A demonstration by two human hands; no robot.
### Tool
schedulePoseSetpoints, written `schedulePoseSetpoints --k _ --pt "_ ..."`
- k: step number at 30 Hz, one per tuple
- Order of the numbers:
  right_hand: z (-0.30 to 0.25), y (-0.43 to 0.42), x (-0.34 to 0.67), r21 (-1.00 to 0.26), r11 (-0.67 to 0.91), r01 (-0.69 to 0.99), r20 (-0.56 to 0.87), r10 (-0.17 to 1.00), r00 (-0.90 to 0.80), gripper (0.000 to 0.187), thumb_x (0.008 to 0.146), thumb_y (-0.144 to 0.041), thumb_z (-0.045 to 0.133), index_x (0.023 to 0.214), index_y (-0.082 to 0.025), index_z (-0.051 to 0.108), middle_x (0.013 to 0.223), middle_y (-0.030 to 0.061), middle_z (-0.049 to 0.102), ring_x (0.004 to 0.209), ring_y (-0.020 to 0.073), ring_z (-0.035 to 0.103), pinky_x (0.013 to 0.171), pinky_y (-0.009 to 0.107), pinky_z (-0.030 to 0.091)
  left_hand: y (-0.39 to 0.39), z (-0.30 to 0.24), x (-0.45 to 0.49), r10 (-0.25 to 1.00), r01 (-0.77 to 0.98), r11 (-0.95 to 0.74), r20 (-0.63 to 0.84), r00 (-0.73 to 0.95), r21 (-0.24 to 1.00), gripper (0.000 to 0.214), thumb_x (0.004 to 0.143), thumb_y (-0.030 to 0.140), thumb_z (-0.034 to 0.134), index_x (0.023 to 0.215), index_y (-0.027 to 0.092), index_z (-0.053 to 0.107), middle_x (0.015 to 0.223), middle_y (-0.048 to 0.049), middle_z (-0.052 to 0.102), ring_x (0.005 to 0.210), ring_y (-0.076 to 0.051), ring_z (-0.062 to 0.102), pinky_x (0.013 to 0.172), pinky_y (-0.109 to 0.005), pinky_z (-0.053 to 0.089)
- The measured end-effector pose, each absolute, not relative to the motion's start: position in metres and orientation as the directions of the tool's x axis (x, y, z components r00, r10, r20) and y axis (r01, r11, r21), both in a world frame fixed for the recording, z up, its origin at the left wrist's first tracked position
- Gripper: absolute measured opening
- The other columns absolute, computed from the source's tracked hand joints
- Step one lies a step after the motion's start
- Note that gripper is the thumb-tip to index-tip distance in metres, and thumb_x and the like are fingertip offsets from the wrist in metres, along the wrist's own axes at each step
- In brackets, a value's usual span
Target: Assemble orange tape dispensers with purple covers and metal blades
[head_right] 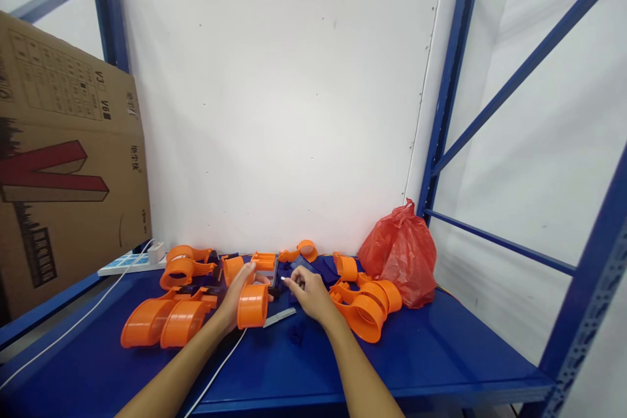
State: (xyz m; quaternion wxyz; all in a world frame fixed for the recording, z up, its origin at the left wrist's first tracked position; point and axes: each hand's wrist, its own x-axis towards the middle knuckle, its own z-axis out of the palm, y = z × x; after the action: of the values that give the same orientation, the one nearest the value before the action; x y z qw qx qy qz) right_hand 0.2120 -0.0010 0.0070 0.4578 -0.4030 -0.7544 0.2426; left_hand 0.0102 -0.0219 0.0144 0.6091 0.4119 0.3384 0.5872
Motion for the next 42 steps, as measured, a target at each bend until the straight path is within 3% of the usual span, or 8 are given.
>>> schedulePoseSetpoints --k 5,10,24,29,34,39,42 --pt "0.005 0.008 0.211 -0.870 0.483 0.099 0.477 0.875 -0.077 0.042 0.086 -0.062 0.063 0.088 -0.020 0.059 0.063 -0.0037 0.056 0.051 0.0116 0.048 0.046 0.022 0.033 -0.024 0.014 0.014 0.983 -0.416 -0.048 0.116 0.140 0.908 0.048 0.077 0.064 0.070 0.093 0.023 0.050 0.071 0.0002 0.069 0.050 -0.023 0.069 0.047 -0.032 0.053" --pt "0.006 0.012 0.208 -0.891 0.448 -0.078 0.452 0.891 -0.041 0.049 0.079 -0.061 0.071 0.103 -0.018 0.062 0.074 0.0006 0.064 0.050 0.0103 0.049 0.039 0.020 0.033 -0.026 0.013 0.017 0.969 -0.374 -0.045 0.132 0.210 0.926 0.050 0.077 0.064 0.069 0.098 0.024 0.048 0.066 0.0007 0.069 0.046 -0.022 0.066 0.045 -0.030 0.051" --pt "0.004 0.009 0.205 -0.878 0.477 -0.030 0.478 0.876 -0.066 0.043 0.083 -0.055 0.068 0.104 -0.018 0.064 0.078 0.0039 0.070 0.050 0.0112 0.052 0.039 0.020 0.035 -0.031 0.014 0.018 0.970 -0.382 -0.043 0.131 0.207 0.923 0.050 0.077 0.066 0.068 0.096 0.025 0.047 0.069 0.0008 0.068 0.045 -0.020 0.065 0.045 -0.029 0.050" --pt "0.005 0.007 0.206 -0.855 0.518 0.030 0.515 0.854 -0.075 0.038 0.086 -0.052 0.066 0.104 -0.018 0.065 0.080 0.0044 0.071 0.059 0.0146 0.059 0.051 0.025 0.045 -0.029 0.014 0.017 0.971 -0.342 -0.074 0.146 0.188 0.937 0.048 0.080 0.066 0.065 0.097 0.025 0.048 0.067 0.0008 0.068 0.046 -0.018 0.063 0.049 -0.029 0.050" --pt "0.005 0.004 0.206 -0.834 0.541 0.107 0.536 0.841 -0.074 0.035 0.088 -0.052 0.064 0.104 -0.020 0.067 0.079 0.0042 0.069 0.070 0.0194 0.064 0.056 0.027 0.048 -0.032 0.016 0.018 0.951 -0.289 -0.081 0.161 0.265 0.954 0.048 0.081 0.066 0.064 0.100 0.025 0.050 0.066 -0.0002 0.069 0.050 -0.019 0.065 0.054 -0.028 0.050" --pt "0.004 0.003 0.202 -0.842 0.535 0.069 0.524 0.842 -0.124 0.035 0.088 -0.051 0.064 0.105 -0.020 0.067 0.081 0.0035 0.069 0.063 0.0166 0.060 0.054 0.027 0.048 -0.032 0.012 0.018 0.935 -0.269 -0.080 0.166 0.313 0.960 0.051 0.082 0.067 0.063 0.106 0.024 0.053 0.069 -0.0015 0.071 0.050 -0.018 0.064 0.052 -0.026 0.047" --pt "0.003 0.005 0.201 -0.841 0.536 0.074 0.536 0.844 -0.022 0.039 0.085 -0.053 0.067 0.109 -0.021 0.067 0.089 0.0054 0.069 0.065 0.0171 0.059 0.050 0.025 0.046 -0.029 0.007 0.017 0.944 -0.287 -0.094 0.177 0.278 0.953 0.053 0.081 0.066 0.065 0.109 0.023 0.054 0.071 -0.0020 0.071 0.052 -0.018 0.065 0.052 -0.026 0.047"
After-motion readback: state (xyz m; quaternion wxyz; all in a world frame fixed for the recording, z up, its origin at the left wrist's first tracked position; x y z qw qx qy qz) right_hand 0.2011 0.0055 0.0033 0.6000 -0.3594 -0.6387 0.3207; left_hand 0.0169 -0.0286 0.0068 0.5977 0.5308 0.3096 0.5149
